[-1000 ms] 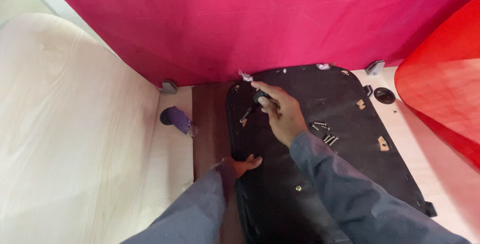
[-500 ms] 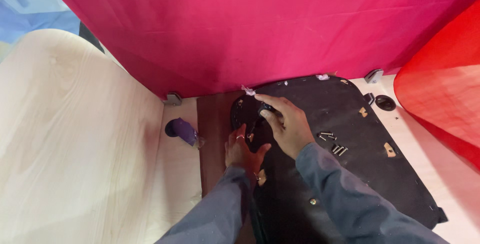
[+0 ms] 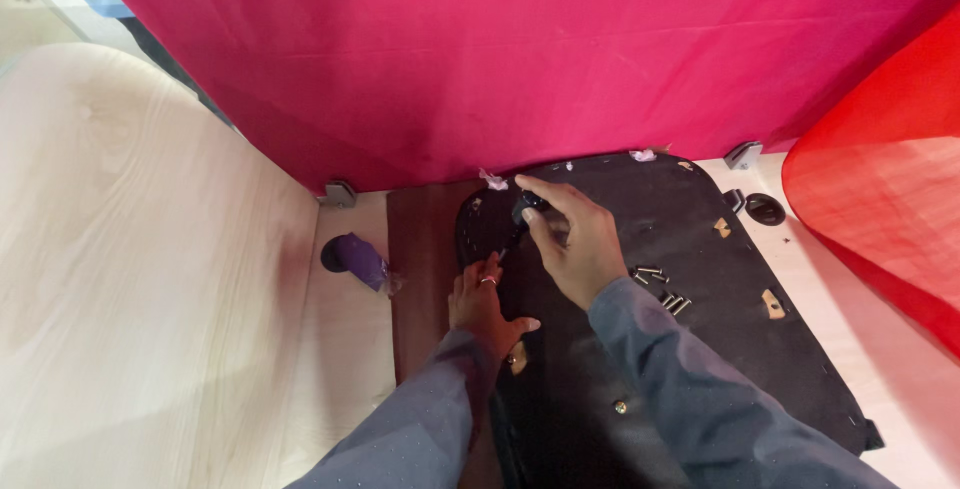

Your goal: The person uses a screwdriver to tighten screws into a black furniture base panel. They pick up screws from the panel surface and drive them into pre-drilled holes, working methodically across the panel.

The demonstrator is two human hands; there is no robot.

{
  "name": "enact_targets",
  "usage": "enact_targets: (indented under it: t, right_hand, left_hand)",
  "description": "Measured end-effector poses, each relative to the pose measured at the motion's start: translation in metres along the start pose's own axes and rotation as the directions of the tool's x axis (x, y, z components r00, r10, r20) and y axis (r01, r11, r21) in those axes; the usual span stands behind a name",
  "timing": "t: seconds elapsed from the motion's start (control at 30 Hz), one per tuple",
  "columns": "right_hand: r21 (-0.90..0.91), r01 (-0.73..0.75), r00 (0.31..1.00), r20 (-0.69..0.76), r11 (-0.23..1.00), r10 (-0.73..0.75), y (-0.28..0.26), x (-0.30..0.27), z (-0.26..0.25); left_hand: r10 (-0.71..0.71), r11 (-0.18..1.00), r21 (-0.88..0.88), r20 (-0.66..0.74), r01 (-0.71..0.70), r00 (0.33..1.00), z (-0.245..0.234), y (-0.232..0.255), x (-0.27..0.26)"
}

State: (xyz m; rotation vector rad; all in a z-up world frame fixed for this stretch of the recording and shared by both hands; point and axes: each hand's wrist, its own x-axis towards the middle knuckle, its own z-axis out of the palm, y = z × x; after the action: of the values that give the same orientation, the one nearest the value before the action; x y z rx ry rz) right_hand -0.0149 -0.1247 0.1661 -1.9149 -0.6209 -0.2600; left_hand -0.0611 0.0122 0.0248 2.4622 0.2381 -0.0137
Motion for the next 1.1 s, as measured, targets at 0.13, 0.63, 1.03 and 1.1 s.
enact_targets:
  t: [0.13,0.63,1.03,1.1]
  right_hand:
    - [0.013,-0.028,1.000,0.007,1.000,0.028,0.005,0.006,0.002]
    - [0.035,0.013,1.000,0.006,0.999,-0.013,0.001,0.016,0.012]
    - [0.302,-0.199,0.979,0.022,0.932,0.201,0.019,0.016,0.013]
    - [0.375,-0.225,0.974,0.067,0.899,0.216,0.018,0.016,0.013]
  left_hand:
    - [-0.050,0.999,-0.017,0.022,0.050,0.999,0.000,0.006,-0.002]
    - [-0.061,0.993,-0.096,0.015,0.062,0.998,-0.011,0.014,-0.011]
    - [0.024,0.983,-0.183,0.025,-0.019,0.999,-0.018,0.004,-0.015]
    - [0.040,0.985,-0.169,0.009,-0.037,0.999,-0.017,0.004,-0.016]
